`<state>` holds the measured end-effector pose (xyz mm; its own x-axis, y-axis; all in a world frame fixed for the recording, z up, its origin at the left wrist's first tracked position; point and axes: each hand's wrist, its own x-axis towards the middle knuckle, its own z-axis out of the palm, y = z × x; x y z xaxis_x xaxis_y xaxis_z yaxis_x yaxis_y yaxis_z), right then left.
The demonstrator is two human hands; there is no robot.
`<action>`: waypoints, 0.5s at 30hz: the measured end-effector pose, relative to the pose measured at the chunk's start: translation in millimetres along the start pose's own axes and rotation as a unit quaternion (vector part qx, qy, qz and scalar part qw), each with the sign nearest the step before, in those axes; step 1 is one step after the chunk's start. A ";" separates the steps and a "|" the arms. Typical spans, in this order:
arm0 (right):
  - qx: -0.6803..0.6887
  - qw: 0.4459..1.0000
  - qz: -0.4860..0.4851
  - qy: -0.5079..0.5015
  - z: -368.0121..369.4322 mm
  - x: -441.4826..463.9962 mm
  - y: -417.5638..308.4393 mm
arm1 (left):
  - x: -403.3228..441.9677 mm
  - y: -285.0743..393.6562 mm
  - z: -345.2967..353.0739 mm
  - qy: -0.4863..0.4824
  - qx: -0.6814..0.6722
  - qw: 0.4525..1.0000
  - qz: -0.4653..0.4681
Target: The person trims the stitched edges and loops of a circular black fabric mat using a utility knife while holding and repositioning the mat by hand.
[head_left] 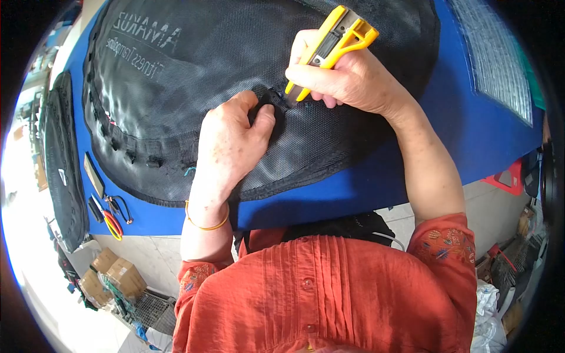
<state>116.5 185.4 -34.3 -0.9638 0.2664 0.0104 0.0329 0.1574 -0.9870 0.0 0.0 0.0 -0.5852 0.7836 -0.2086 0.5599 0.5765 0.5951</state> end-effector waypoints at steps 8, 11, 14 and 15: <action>-0.123 0.965 -0.224 0.058 1.5 5.7 13.8 | -0.9 -1.5 1.9 0.009 -0.001 1.000 0.023; -0.201 0.944 -0.250 0.071 -9.7 2.7 7.1 | -1.2 1.0 -0.7 0.000 0.005 1.000 0.009; -0.192 0.959 -0.202 0.055 -5.0 -1.2 -10.1 | -1.1 0.4 -0.3 0.005 0.002 1.000 0.011; -0.268 0.910 -0.314 0.042 -3.6 3.5 -2.4 | -1.0 -0.2 0.1 0.005 0.002 1.000 0.010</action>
<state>114.1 189.4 -31.3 -0.8140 0.0330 0.5799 -0.3712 0.7383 -0.5631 0.6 -0.9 0.0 -0.5791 0.7932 -0.1884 0.5745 0.5610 0.5960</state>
